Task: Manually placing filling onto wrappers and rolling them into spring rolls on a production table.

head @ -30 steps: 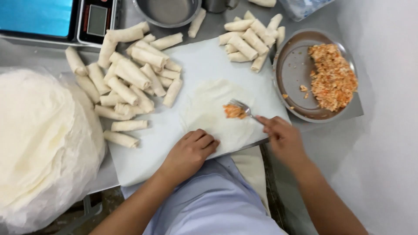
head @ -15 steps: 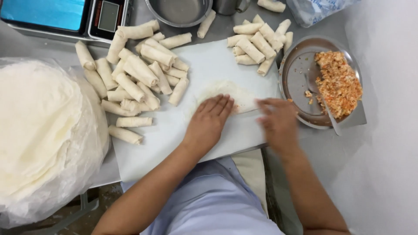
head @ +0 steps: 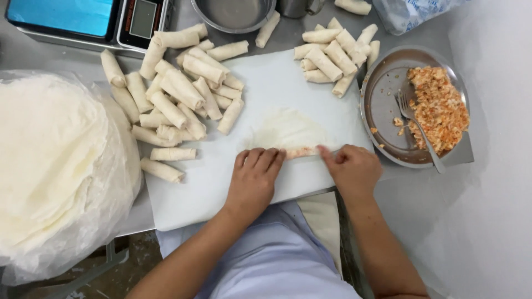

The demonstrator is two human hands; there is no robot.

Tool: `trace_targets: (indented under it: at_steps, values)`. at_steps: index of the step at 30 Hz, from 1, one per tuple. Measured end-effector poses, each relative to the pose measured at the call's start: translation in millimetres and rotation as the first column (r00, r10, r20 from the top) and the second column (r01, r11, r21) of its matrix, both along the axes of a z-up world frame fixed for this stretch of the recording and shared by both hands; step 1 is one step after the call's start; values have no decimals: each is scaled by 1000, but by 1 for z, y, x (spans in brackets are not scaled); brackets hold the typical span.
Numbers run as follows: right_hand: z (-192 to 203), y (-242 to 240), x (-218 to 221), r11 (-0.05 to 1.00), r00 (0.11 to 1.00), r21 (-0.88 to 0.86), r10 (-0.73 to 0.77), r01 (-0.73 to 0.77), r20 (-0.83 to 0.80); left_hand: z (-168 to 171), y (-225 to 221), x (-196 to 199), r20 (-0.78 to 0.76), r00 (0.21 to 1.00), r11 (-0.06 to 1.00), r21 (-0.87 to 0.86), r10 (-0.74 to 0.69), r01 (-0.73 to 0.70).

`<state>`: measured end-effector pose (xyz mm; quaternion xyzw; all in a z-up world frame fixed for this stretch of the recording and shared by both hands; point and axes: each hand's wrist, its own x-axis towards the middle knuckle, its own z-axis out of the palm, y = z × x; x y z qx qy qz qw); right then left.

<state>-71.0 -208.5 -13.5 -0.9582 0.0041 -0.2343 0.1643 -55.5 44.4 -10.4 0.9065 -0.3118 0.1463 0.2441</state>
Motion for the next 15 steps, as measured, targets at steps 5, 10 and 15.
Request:
trace_targets:
  at_steps: [5, 10, 15]
  values:
    - [21, 50, 22, 917, 916, 88, 375, -389, 142, 11, 3, 0, 2, 998, 996, 57, 67, -67]
    - [22, 58, 10, 810, 809, -121, 583, -573, 68, 15, 23, -3, 72, 987, 984, 98, 140, -147]
    - [11, 49, -6, 781, 806, 385, 576, -492, -139, 6, -5, -14, -107, 988, 981, -175, -108, 88]
